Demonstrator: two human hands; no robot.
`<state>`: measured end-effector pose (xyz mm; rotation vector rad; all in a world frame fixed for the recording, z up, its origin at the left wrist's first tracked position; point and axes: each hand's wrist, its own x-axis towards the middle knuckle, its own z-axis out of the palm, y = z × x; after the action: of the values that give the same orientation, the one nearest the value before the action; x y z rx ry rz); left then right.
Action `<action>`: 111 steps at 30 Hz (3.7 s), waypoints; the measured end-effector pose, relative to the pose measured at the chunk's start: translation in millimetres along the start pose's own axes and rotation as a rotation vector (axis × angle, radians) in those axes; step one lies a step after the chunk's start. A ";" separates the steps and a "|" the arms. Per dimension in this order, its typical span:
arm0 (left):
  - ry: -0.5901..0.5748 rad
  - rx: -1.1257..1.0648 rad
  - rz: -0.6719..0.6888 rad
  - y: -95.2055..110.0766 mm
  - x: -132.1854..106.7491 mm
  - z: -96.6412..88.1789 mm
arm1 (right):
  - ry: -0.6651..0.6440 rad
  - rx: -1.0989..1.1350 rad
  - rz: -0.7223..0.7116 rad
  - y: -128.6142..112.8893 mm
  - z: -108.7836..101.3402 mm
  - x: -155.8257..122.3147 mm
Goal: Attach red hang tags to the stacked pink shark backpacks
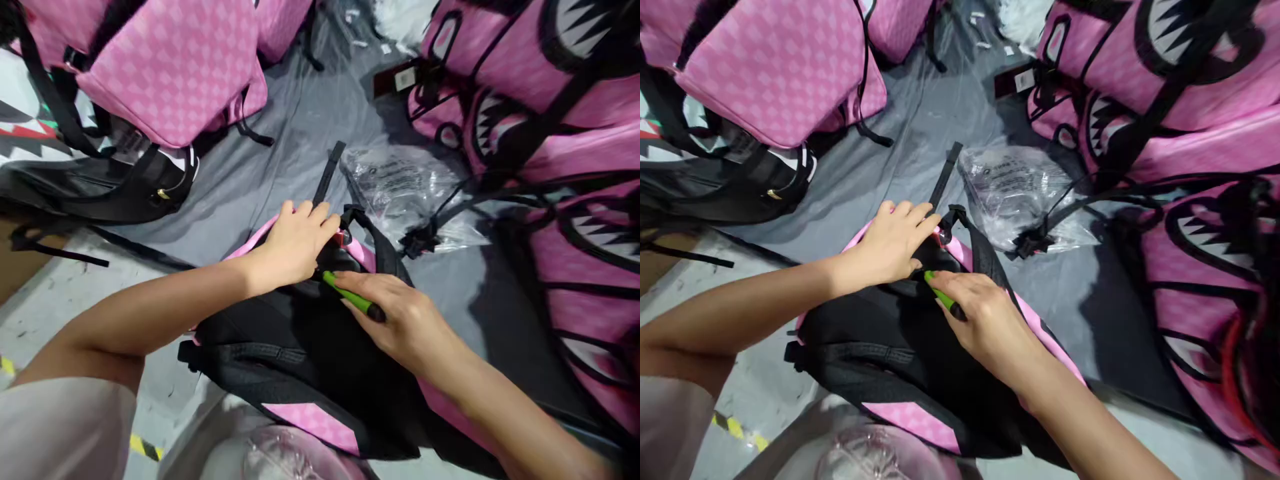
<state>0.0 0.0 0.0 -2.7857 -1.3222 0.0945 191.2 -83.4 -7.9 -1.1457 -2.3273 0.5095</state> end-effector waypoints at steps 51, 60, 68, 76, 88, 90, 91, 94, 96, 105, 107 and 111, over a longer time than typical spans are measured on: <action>0.062 -0.031 0.016 -0.6 -3.4 2.8 | -0.057 -0.048 0.132 -14.6 0.4 7.0; 0.041 -0.056 0.006 -0.1 -2.8 1.8 | 0.056 -0.076 0.232 -21.6 8.5 -1.8; 0.033 -0.061 0.007 -0.6 -2.8 -0.1 | 0.092 0.000 0.312 -26.3 12.1 -5.2; 0.034 -0.056 0.004 0.3 -3.1 -0.5 | 0.121 -0.043 0.344 -24.0 13.7 -9.0; 0.000 -0.048 0.009 0.4 -3.1 -3.8 | 0.133 -0.045 0.313 -24.8 13.0 -8.8; -0.013 -0.043 0.008 0.5 -2.6 -3.9 | 0.126 -0.042 0.319 -24.2 12.0 -9.2; -0.019 -0.040 0.008 0.4 -2.3 -3.9 | 0.130 -0.043 0.320 -23.8 11.6 -9.3; -0.032 -0.032 0.008 -0.3 -1.8 -4.1 | 0.109 -0.035 0.312 -22.4 11.0 -8.9; -0.035 -0.028 0.011 -0.6 -2.1 -4.6 | 0.098 -0.035 0.318 -21.8 10.3 -7.5; -0.057 -0.007 0.033 -2.3 -1.5 -11.0 | 0.072 0.023 0.295 -23.3 10.4 0.5; -0.106 -0.033 0.085 -11.3 -2.4 -14.2 | 0.106 0.088 0.294 -23.3 15.5 -1.5; -0.179 -0.118 0.105 -32.3 -12.9 -20.6 | 0.236 0.146 0.273 -26.0 27.7 -7.5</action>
<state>-31.4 9.8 23.4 -3.0077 -1.2543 0.2869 162.9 -107.6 -18.7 -1.3800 -1.9131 0.5953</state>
